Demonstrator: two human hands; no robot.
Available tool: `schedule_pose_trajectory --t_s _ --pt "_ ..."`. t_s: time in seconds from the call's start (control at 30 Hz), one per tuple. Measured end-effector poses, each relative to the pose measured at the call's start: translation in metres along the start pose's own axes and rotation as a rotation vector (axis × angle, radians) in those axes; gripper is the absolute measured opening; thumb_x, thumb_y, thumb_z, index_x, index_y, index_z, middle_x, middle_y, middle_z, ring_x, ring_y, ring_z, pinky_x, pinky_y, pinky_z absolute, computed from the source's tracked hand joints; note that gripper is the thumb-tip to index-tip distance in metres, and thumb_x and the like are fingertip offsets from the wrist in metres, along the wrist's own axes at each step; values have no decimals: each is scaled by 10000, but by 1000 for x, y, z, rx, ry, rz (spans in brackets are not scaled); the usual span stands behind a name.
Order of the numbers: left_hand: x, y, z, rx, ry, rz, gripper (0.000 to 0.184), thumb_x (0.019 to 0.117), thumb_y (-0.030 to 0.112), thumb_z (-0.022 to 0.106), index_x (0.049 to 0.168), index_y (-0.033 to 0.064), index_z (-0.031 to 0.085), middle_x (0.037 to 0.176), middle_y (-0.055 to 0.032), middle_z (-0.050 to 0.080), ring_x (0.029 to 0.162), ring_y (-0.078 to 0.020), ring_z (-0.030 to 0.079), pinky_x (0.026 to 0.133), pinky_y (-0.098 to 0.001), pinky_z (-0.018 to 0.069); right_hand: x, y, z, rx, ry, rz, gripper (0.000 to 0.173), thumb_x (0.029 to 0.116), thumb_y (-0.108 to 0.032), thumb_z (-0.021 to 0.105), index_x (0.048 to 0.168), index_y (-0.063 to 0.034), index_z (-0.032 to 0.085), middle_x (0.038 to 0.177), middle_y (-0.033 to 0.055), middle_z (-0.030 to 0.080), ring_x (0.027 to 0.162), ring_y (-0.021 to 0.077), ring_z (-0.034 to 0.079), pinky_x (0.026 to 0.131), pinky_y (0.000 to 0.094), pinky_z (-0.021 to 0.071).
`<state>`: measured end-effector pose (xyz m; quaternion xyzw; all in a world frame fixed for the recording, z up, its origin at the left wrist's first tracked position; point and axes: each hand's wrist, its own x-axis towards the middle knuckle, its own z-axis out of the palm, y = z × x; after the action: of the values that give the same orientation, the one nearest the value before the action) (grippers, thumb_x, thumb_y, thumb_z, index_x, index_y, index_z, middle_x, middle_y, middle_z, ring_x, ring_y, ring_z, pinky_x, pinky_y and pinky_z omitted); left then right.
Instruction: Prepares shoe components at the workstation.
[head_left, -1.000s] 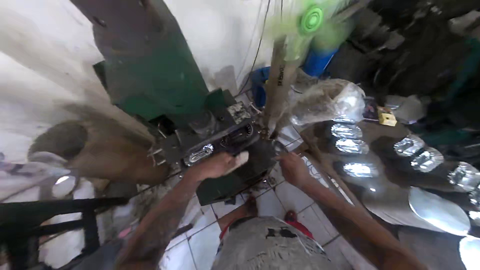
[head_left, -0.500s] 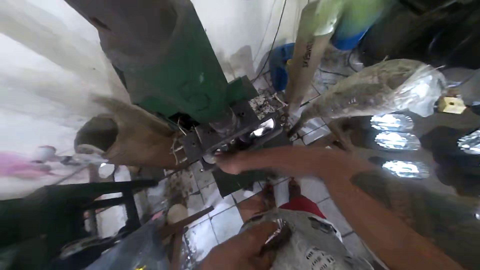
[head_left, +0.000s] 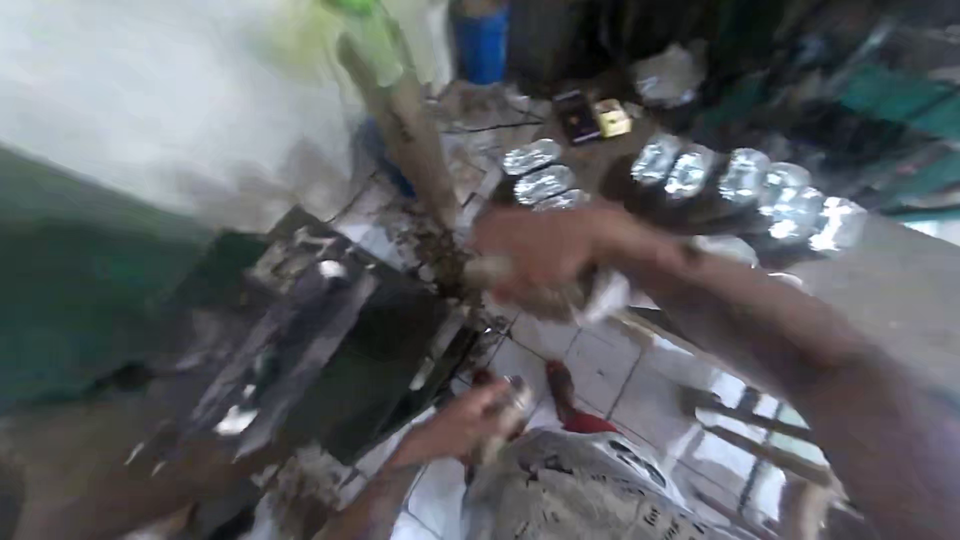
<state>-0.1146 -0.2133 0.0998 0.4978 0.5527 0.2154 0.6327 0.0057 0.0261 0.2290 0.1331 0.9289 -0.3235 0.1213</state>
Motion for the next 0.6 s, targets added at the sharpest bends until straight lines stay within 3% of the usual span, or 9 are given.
schedule_pose_trajectory --t_s 0.03,0.13,0.2,0.27,0.3,0.33,0.43,0.5,0.6 --pt "24 9 -9 77 96 -30 447 1008 181 557 1424 20 523 1245 -132 659 1082 -169 662 967 -388 554 -28 48 47 29 7 0 706 861 -446 803 1436 -114 564 1415 165 573 1281 355 568 1054 594 471" --pt "116 47 -31 386 186 -100 446 1069 190 508 1477 13 475 1404 -221 550 1231 -316 597 1043 -509 494 -109 134 158 218 -129 368 835 889 -408 789 1558 -92 402 1551 201 446 1440 399 417 1139 628 370" --pt "190 70 -32 619 135 -76 381 1065 240 544 1365 10 590 1390 -244 546 1196 -367 611 1011 -554 508 -146 182 242 325 -38 674 856 859 -495 773 1549 -123 430 1547 192 466 1427 400 437 1133 635 377" --pt "260 86 -28 838 33 -30 384 1053 311 558 1233 -11 662 1312 -254 586 1160 -380 625 1000 -572 510 -174 231 333 331 70 843 961 815 -578 756 1575 -119 388 1579 189 433 1445 403 418 1153 625 355" --pt "288 92 -26 936 -6 21 367 1044 326 567 1141 -6 690 1237 -240 627 1107 -372 649 961 -575 526 -182 243 358 323 85 900 973 814 -608 742 1585 -140 376 1599 161 418 1465 383 403 1160 621 357" --pt "314 95 -26 1016 -36 70 343 1031 330 577 1068 13 703 1187 -218 650 1081 -360 660 939 -570 541 -184 250 364 299 89 928 968 812 -657 713 1580 -163 394 1603 128 426 1470 354 409 1158 605 372" --pt "371 95 -30 1147 -193 87 316 989 301 616 1056 4 701 1183 -213 647 1117 -357 642 961 -562 532 -181 253 358 334 102 943 960 809 -774 619 1552 -192 448 1597 66 447 1485 281 398 1175 559 369" --pt "387 85 -33 1167 -265 109 352 955 386 693 1024 44 733 1148 -181 669 1087 -332 653 959 -549 541 -181 256 357 384 129 992 952 775 -771 651 1529 -216 483 1573 55 476 1460 279 432 1150 574 394" --pt "389 77 -41 1146 -282 105 408 958 444 683 1112 71 741 1253 -192 636 1186 -354 605 1029 -570 489 -180 255 357 418 167 1015 946 742 -761 695 1507 -235 517 1541 42 516 1429 276 470 1133 566 415"
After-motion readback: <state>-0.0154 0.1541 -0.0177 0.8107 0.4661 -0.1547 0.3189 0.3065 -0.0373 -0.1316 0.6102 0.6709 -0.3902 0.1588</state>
